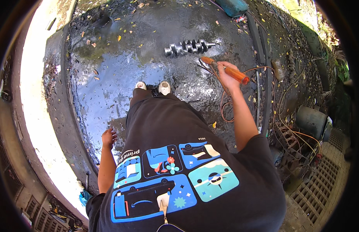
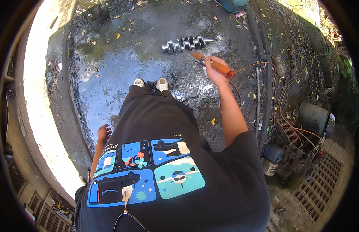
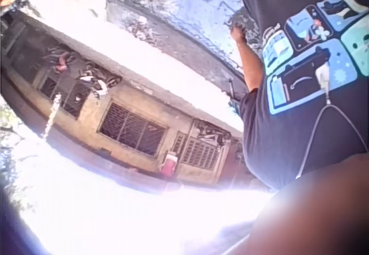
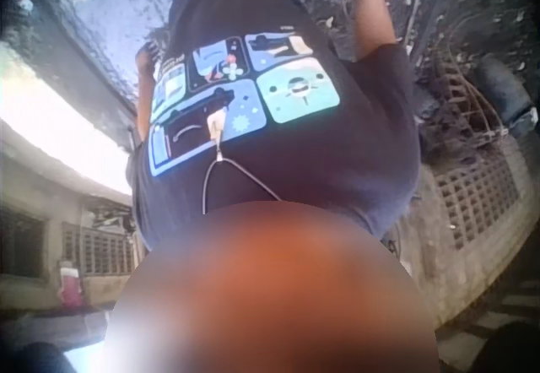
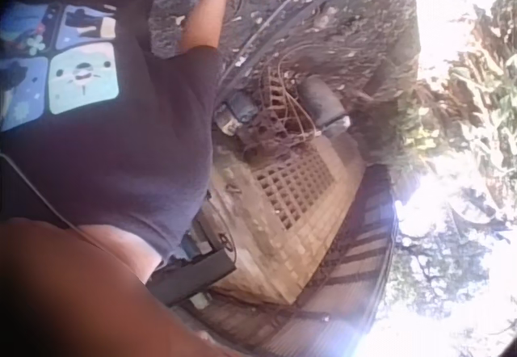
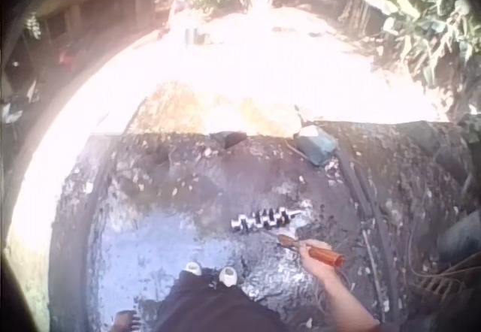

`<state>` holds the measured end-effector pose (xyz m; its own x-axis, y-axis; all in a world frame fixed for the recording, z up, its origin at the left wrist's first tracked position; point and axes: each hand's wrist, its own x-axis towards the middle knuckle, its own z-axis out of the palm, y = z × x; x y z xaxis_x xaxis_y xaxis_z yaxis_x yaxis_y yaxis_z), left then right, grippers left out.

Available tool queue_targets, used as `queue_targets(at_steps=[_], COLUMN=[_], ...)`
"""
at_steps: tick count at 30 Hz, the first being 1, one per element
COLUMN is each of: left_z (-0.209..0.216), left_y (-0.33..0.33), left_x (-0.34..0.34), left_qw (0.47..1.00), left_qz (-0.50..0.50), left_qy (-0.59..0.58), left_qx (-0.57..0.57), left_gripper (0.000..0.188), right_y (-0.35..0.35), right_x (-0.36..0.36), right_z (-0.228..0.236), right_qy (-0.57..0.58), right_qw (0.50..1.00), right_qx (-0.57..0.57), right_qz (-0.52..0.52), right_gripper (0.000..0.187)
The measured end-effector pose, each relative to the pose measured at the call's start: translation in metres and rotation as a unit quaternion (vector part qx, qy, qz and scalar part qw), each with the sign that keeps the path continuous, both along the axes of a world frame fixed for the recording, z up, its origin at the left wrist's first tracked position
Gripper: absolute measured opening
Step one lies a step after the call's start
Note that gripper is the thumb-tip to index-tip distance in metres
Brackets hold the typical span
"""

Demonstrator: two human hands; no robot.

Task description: The person uses a pressure washer to clean a metallic engine crankshaft lying on a wet concrete floor. They repeatedly spray the crankshaft from multiple angles, briefly lift and reposition it, and continue rinsing the surrounding area.

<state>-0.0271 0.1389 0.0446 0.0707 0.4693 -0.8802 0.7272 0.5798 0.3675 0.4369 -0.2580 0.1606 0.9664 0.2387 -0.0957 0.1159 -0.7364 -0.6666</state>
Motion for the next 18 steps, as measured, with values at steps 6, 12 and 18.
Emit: queue_targets(at_steps=[6,12,18], left_z=[0.005,0.038,0.051], left_y=[0.003,0.015,-0.004], left_x=[-0.033,-0.031,-0.082], left_qw=[0.998,0.992,0.986], left_qz=[-0.055,-0.105,-0.136], left_qy=[0.005,-0.024,-0.048], left_qx=[-0.006,0.066,0.081], left_gripper=[0.031,0.034,0.031], right_y=[-0.028,-0.040,-0.056], right_x=[-0.097,-0.168,-0.228], right_z=[-0.023,-0.017,-0.024], right_qy=[0.023,0.001,-0.033], right_qw=[0.992,0.987,0.978], right_qx=[0.067,0.065,0.079], right_qz=[-0.107,-0.144,-0.190], right_gripper=[0.023,0.023,0.023])
